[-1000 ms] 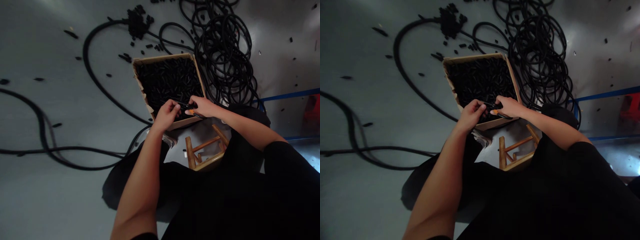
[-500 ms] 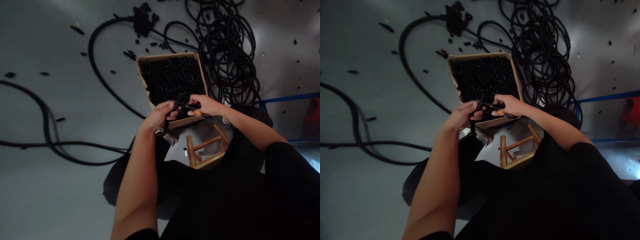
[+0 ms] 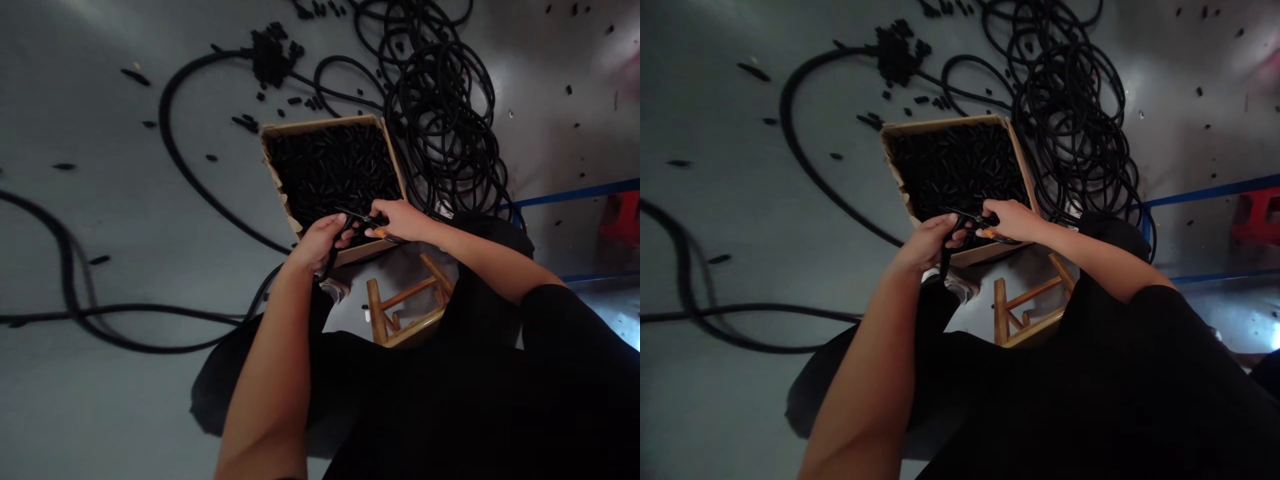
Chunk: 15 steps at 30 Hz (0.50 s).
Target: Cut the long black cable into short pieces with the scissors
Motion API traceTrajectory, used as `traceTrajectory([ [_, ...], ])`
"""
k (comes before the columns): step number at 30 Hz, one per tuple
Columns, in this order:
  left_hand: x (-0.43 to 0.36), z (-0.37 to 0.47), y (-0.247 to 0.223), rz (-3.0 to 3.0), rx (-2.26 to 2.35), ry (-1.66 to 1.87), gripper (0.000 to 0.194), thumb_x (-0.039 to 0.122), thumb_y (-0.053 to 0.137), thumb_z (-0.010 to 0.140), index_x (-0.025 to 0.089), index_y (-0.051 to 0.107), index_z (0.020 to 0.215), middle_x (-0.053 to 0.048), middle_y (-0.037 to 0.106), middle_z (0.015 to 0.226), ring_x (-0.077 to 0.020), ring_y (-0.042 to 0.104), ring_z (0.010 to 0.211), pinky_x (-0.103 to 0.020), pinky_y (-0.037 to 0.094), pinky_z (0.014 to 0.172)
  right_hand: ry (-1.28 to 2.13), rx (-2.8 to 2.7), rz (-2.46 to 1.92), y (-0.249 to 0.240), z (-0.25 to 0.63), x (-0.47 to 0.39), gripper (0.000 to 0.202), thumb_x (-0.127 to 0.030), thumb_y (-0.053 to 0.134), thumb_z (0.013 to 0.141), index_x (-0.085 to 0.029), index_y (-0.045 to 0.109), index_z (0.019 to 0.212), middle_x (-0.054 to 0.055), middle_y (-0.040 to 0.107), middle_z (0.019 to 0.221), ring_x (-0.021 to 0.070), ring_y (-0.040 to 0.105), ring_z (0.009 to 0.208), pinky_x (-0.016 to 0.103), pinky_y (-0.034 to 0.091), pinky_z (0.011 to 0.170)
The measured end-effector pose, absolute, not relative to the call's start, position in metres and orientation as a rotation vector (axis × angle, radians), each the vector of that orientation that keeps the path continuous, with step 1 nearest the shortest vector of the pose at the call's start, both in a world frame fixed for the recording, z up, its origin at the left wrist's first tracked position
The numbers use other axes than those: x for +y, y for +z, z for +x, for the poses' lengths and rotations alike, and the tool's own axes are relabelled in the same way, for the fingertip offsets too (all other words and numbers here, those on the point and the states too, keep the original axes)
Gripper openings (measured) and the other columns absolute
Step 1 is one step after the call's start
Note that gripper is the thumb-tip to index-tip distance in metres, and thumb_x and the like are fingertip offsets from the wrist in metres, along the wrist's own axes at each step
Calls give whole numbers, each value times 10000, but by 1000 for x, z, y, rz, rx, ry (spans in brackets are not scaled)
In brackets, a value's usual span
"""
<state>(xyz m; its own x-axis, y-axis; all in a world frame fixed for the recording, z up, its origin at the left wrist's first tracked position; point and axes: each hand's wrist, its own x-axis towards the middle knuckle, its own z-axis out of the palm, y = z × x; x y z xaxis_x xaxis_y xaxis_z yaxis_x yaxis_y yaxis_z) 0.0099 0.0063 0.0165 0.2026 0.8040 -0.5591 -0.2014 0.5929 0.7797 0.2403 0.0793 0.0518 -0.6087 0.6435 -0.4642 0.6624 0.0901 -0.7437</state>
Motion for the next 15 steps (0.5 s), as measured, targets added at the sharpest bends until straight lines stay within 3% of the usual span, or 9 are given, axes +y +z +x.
traceTrajectory([
  [3,4,10,15,644,1144,717,571,686,913,755,188,637,793,39,464,604,-80,338,492,-221,240,484,-1602,2301,1332,51,241,79,424,-465,869,897,-172,714,1161,21,724,1029,166,603,872,287,373,795],
  [6,2,18,13,799,1231,743,512,659,855,823,185,663,800,-3,579,664,-116,459,553,-249,373,545,-1540,2320,1312,51,239,78,440,-464,835,940,-172,695,1237,45,741,1092,186,630,920,284,383,801],
  [9,1,25,7,833,1336,796,411,565,831,869,192,663,823,-35,680,748,-152,583,652,-270,490,668,-1389,2336,1375,53,237,77,408,-456,818,966,-180,708,1246,59,757,1082,210,651,944,292,365,777],
  [15,6,10,-7,753,1553,945,283,354,875,856,192,669,962,-16,736,861,-166,671,799,-275,529,833,-1261,2308,1379,60,237,82,431,-398,826,989,-161,712,1332,99,776,1169,233,674,980,314,384,801],
])
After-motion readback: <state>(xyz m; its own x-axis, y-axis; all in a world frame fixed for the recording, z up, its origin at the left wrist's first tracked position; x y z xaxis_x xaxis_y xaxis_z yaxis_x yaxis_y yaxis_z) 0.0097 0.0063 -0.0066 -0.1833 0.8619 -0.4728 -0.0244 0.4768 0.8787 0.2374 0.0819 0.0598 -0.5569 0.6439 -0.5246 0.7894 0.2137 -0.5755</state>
